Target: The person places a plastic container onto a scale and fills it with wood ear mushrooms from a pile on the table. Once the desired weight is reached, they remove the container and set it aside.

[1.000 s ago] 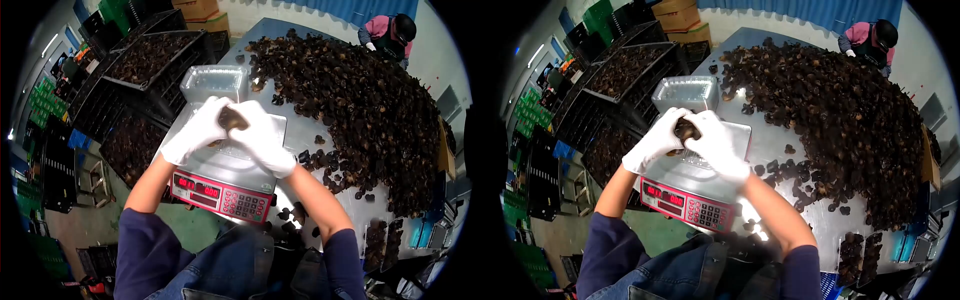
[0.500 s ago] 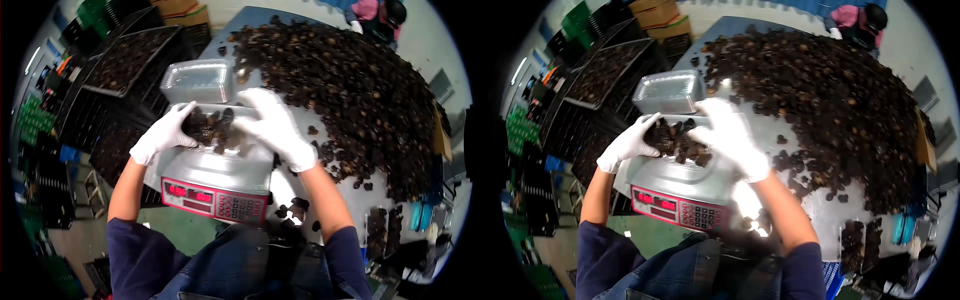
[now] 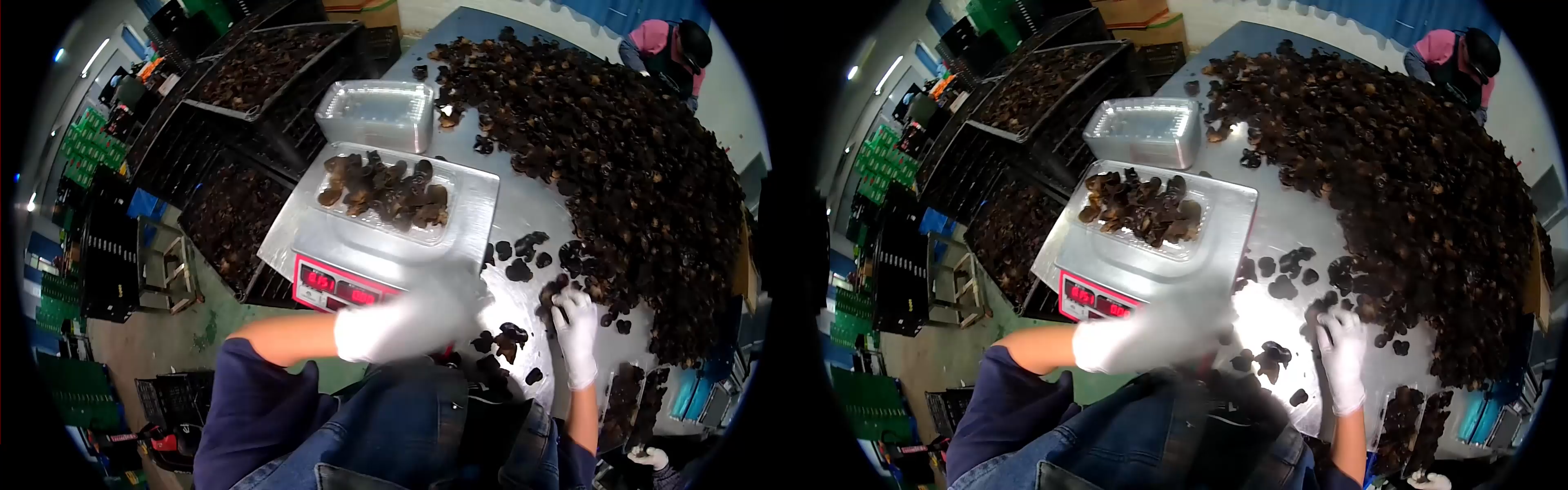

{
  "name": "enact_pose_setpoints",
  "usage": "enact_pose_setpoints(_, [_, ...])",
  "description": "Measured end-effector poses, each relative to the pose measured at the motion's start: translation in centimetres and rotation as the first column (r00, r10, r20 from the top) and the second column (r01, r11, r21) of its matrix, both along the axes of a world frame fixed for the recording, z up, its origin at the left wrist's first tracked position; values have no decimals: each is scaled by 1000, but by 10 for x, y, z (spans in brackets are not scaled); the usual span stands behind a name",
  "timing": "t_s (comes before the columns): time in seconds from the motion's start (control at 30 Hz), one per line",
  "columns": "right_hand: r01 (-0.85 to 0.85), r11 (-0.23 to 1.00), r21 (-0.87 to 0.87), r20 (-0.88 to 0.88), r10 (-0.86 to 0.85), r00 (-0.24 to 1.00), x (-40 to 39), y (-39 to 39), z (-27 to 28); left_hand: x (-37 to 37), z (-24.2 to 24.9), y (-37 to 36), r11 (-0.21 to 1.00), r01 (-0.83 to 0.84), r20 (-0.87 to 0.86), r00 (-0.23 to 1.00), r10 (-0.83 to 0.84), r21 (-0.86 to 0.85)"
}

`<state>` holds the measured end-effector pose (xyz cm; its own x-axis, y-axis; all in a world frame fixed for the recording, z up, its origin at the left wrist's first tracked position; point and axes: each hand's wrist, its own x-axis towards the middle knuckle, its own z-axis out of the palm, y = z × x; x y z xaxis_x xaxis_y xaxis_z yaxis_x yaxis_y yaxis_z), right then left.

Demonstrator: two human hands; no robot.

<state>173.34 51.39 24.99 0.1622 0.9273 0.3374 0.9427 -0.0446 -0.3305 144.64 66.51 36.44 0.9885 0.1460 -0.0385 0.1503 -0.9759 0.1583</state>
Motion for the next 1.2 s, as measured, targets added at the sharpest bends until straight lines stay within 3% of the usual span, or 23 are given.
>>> enact_pose_setpoints(0.03, [40,995,-91,25,-38,999,-4,-15,7,5,-16,-17,978,8,133,991,21,-210])
enact_pose_setpoints(0.07, [24,994,-111,-25,-27,999,-4,-30,7,12,-19,-27,985,17,183,983,15,-173])
enact_pose_setpoints(0.1, [13,995,-99,-44,-17,999,0,-43,1,17,-19,-30,995,5,89,996,3,-97])
enact_pose_setpoints(0.17, [110,985,-130,-18,-114,993,-3,-63,0,14,-17,-28,989,-144,249,957,148,-37])
enact_pose_setpoints(0.23, [148,986,-73,-53,-152,987,-7,-74,-4,13,-21,-20,919,-391,200,906,374,50])
enact_pose_setpoints(0.27, [201,979,-22,-87,-202,975,-9,-79,-6,6,-21,-14,908,-419,204,887,415,-28])
enact_pose_setpoints(0.3, [207,978,-14,-125,-207,970,-11,-83,-8,-1,-32,-13,904,-421,324,868,377,76])
enact_pose_setpoints(0.43, [249,968,-18,-141,-249,958,-44,-82,-1,-11,-9,-14,914,-385,125,908,399,-127])
enact_pose_setpoints(0.47, [268,962,-58,-104,-273,956,-55,-85,3,-9,-12,-11,935,-350,142,925,354,-55])
enact_pose_setpoints(0.5, [273,958,-81,-60,-278,959,-58,-91,-5,-9,-21,-13,935,-348,246,902,355,-72])
enact_pose_setpoints(0.57, [239,967,-94,-7,-240,971,-61,-101,-19,2,-8,-23,934,-335,281,891,357,-126])
enact_pose_setpoints(0.6, [280,953,-119,1,-282,959,-64,-105,-21,8,-17,-27,971,-229,425,873,239,-74])
enact_pose_setpoints(0.63, [313,939,-144,5,-316,949,-67,-109,-24,16,-22,-34,975,-205,423,879,220,-81])
enact_pose_setpoints(0.7, [380,892,-246,48,-380,924,-68,-120,-42,36,-32,-55,995,-98,208,974,90,30])
enact_pose_setpoints(0.73, [385,893,-232,63,-381,922,-70,-123,-43,46,-51,-68,995,-104,-24,994,104,-4])
enact_pose_setpoints(0.77, [388,896,-217,78,-380,922,-72,-122,-42,53,-66,-77,995,-95,-24,995,95,-7])
enact_pose_setpoints(0.83, [413,880,-234,83,-405,910,-69,-113,-29,65,-73,-88,976,-192,-44,981,188,-107])
enact_pose_setpoints(0.87, [412,887,-209,41,-413,910,-64,-109,-25,63,-63,-89,937,-250,-153,964,218,-243])
enact_pose_setpoints(1.03, [407,908,-100,-112,-416,902,-27,-77,-9,70,-100,-105,960,-179,-169,975,144,-216])
enact_pose_setpoints(1.1, [338,937,-92,-184,-350,919,-13,-65,-12,76,-106,-113,950,-167,-39,986,163,-264])
enact_pose_setpoints(1.2, [330,943,-35,-158,-331,930,-11,-53,-19,92,-113,-116,946,-219,22,973,231,-241])
